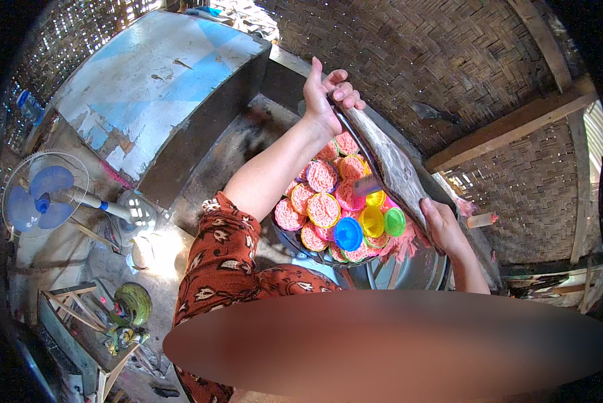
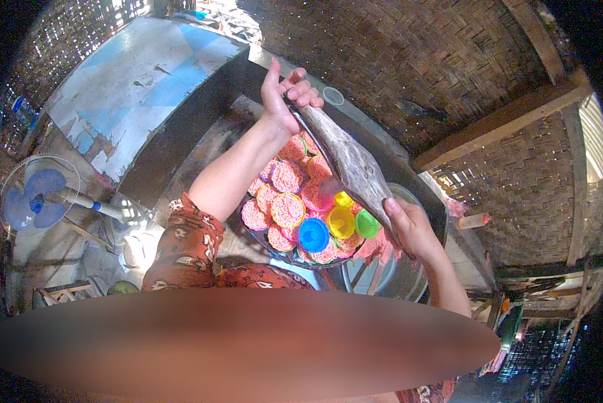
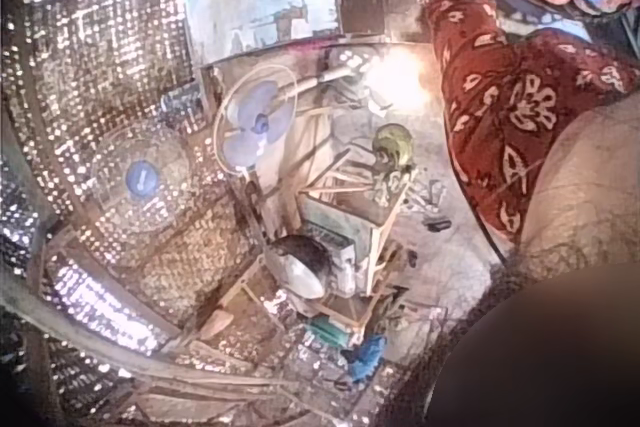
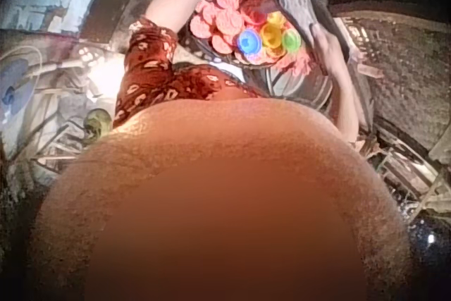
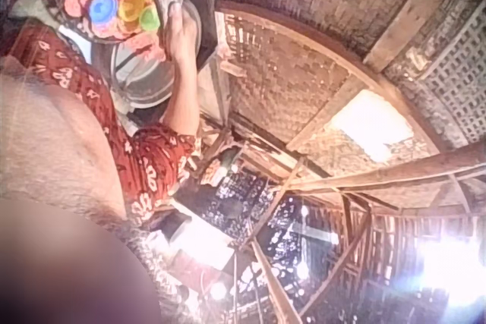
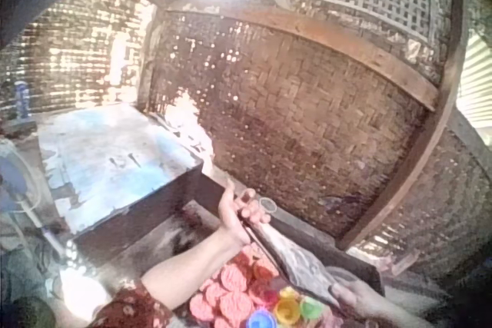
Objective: The person scoops pink batter from a metal bowl and fills a two-part metal mold. They press the mold shut, invert it, and eject a patterned pink cake into a tray of colorful plastic cups. This cycle repeats continuously, adding more finished cakes to the tray.
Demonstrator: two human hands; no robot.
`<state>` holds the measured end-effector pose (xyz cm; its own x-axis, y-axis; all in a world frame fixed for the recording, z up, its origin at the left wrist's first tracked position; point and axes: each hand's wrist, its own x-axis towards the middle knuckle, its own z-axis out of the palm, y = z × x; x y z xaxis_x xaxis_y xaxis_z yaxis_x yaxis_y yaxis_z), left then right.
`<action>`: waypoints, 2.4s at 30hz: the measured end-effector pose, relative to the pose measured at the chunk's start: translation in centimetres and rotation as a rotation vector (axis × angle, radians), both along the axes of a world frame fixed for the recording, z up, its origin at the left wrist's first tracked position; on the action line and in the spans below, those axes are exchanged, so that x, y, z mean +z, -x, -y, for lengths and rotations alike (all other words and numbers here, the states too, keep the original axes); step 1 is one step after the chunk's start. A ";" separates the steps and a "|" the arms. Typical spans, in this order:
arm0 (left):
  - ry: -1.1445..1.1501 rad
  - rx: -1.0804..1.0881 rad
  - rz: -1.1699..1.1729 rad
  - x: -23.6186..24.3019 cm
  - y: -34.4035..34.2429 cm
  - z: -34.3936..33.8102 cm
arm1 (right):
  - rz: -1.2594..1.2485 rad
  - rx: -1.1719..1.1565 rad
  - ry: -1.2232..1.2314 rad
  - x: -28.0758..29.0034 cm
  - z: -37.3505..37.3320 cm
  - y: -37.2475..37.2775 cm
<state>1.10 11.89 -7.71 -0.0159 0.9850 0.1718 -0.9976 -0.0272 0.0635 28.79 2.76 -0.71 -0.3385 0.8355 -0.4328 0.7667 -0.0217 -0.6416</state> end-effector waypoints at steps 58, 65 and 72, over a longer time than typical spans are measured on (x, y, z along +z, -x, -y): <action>-0.828 0.492 -2.706 -4.4 -3.6 8.6 | -0.791 -0.312 -0.523 -10.7 6.4 -8.8; -0.699 0.690 -2.655 -3.6 -4.6 8.4 | -0.774 -0.308 -0.381 -10.7 7.1 -9.6; -0.506 0.626 -2.728 -3.8 -5.3 7.2 | -0.837 -0.308 -0.412 -11.1 7.6 -9.4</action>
